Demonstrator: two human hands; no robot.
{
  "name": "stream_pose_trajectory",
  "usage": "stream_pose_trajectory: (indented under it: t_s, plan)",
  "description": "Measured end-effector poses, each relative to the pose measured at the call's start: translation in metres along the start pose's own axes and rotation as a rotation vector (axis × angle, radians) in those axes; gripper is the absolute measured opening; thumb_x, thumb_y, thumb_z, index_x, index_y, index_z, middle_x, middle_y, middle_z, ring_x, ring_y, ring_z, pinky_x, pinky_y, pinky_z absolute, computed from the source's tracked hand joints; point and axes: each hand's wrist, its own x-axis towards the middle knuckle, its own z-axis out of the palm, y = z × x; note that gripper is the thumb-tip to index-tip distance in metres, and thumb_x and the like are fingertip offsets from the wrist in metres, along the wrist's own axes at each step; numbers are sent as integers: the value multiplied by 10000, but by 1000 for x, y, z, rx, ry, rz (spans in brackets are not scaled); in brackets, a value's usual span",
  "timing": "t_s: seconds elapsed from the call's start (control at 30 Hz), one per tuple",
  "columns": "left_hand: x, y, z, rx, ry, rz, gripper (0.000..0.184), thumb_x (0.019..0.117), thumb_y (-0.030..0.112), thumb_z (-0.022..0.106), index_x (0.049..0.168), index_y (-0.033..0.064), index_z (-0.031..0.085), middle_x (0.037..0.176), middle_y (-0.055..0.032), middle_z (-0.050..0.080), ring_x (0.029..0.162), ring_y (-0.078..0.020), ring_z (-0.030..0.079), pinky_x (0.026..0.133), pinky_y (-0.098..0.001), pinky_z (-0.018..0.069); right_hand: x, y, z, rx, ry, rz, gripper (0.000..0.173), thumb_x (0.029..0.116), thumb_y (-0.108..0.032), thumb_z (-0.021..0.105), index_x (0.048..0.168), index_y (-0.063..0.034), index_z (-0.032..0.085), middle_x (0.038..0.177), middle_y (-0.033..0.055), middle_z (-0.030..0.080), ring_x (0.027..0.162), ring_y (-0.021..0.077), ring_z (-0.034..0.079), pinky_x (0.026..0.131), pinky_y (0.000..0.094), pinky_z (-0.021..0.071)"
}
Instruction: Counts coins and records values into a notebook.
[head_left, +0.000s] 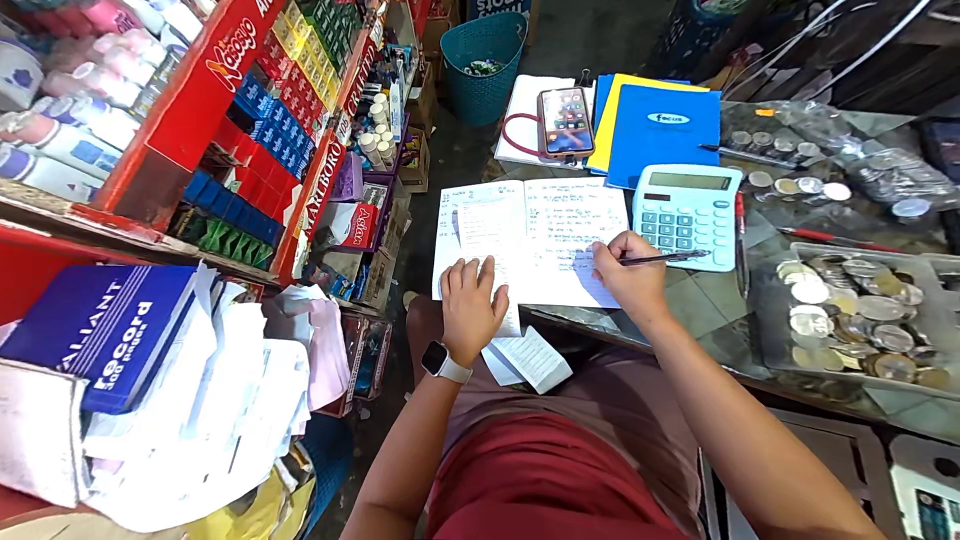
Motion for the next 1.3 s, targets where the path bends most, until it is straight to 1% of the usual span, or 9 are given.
stream_pose_trajectory:
  t_s: [0.2, 0.3, 0.57, 0.73, 0.83, 0.97, 1.1, 1.17, 1.3]
  plan:
    - [-1, -1, -1, -7, 13, 10, 462, 996, 347, 538, 1357, 88, 665, 1323, -200, 642, 1289, -450, 543, 1111, -630, 347, -1, -5, 0, 6, 20, 27, 282, 917, -41, 641, 728, -119, 446, 588, -68, 489, 479, -3, 511, 489, 163, 477]
    - [-2, -2, 0, 0, 6, 17, 486, 1008, 372, 493, 1372, 94, 654, 1343, -208, 631, 1305, -458, 530, 1116, -634, 335, -1, -2, -1, -4, 5, 4, 305, 914, -20, 622, 705, -117, 422, 561, -61, 455, 463, 2, 480, 483, 166, 455]
    - [-3, -7, 3, 23, 29, 33, 514, 1018, 402, 445, 1371, 92, 653, 1331, -216, 632, 1301, -451, 531, 1110, -627, 337, -1, 3, 2, -78, -26, -38, 325, 935, -52, 629, 689, -97, 421, 590, -21, 435, 489, 35, 436, 488, 178, 391]
    - [-2, -7, 2, 24, 32, 36, 509, 1019, 398, 454, 1369, 87, 652, 1325, -219, 633, 1289, -455, 536, 1106, -623, 346, -2, 3, 2, -64, -28, -43, 322, 934, -43, 622, 687, -93, 421, 599, -17, 440, 495, 39, 446, 491, 180, 399]
    - [-2, -7, 1, 33, 17, 34, 517, 1019, 405, 452, 1372, 82, 649, 1340, -216, 628, 1297, -454, 532, 1113, -623, 339, -2, 0, 2, -48, -23, -19, 325, 931, -42, 633, 685, -103, 429, 570, -31, 465, 472, 23, 474, 478, 171, 428]
    - [-3, -7, 2, 37, 30, 35, 519, 1021, 408, 440, 1371, 87, 651, 1339, -210, 630, 1299, -450, 531, 1113, -614, 341, -2, 3, 3, -63, -6, -60, 336, 919, -32, 628, 671, -101, 412, 596, -21, 432, 490, 28, 434, 481, 165, 389]
    - [-3, -8, 2, 32, 34, 39, 516, 1023, 406, 442, 1367, 86, 654, 1333, -211, 632, 1292, -449, 535, 1110, -613, 344, -1, 3, 2, -57, -16, -47, 324, 935, -34, 615, 690, -102, 414, 604, -20, 432, 492, 32, 430, 482, 170, 389]
    - [-3, -8, 3, 35, 35, 42, 517, 1020, 404, 441, 1366, 84, 654, 1333, -210, 632, 1289, -447, 538, 1107, -615, 346, -1, 4, 2, -36, -7, -37, 325, 935, -40, 626, 692, -111, 423, 576, -32, 452, 469, 21, 450, 470, 167, 403]
    - [-3, -7, 3, 36, 38, 37, 509, 1019, 398, 447, 1363, 87, 657, 1329, -208, 635, 1287, -447, 541, 1107, -614, 348, -2, 2, 2, -77, -2, -50, 328, 931, -34, 614, 682, -94, 410, 598, -17, 423, 492, 34, 423, 482, 171, 382]
